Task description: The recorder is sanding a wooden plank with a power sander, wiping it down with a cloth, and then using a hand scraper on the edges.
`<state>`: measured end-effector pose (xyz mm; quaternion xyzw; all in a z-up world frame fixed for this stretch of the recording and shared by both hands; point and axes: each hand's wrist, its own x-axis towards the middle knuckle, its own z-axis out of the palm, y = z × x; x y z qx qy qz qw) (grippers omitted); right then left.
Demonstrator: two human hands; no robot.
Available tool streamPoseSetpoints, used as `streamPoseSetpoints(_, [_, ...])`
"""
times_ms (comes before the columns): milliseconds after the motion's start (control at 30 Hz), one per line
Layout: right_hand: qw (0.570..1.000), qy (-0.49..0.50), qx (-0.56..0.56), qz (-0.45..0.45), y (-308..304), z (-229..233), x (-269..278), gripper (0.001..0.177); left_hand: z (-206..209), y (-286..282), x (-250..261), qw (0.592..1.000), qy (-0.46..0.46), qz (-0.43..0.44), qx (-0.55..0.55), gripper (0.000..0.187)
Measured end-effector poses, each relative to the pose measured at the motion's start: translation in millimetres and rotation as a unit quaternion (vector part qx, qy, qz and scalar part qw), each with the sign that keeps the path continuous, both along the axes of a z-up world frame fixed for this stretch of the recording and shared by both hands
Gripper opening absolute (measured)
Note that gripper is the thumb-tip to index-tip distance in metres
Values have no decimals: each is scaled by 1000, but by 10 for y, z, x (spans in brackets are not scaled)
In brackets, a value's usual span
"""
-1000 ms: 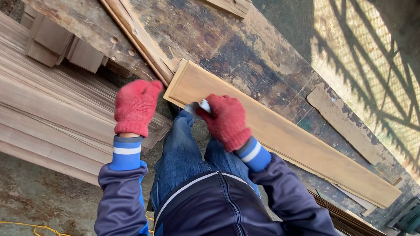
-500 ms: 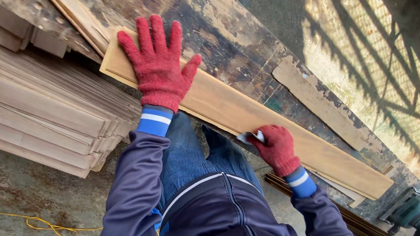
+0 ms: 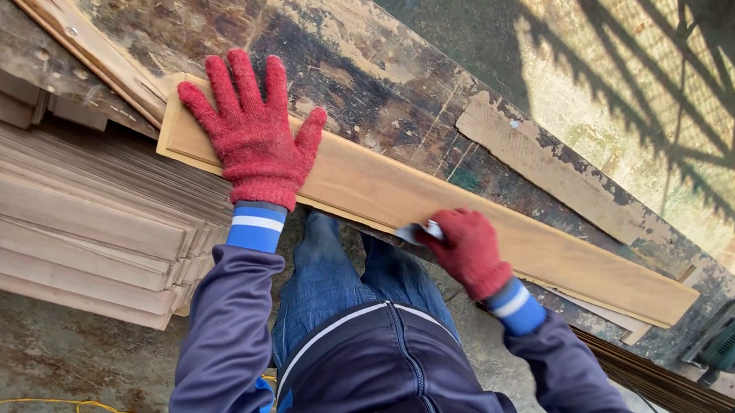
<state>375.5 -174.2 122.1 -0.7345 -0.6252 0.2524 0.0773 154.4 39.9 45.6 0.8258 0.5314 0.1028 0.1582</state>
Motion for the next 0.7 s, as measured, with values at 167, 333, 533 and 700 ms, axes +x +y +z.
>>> streamPoseSetpoints(167, [1000,-16,14,6,-71,-93,30,24,41,10,10,999,-2,-2,-35,85])
streamPoseSetpoints(333, [995,-26,52,84,671,-521,-826,16,5,-12,-2,1000,-6,-7,-3,81])
streamPoseSetpoints(533, [999,-2,41,24,317,-139,-378,18,36,4,6,1000,-9,-9,-13,82])
streamPoseSetpoints(700, [997,-21,-42,-64,-228,0,23,19,46,-17,-4,1000,-6,-4,-18,81])
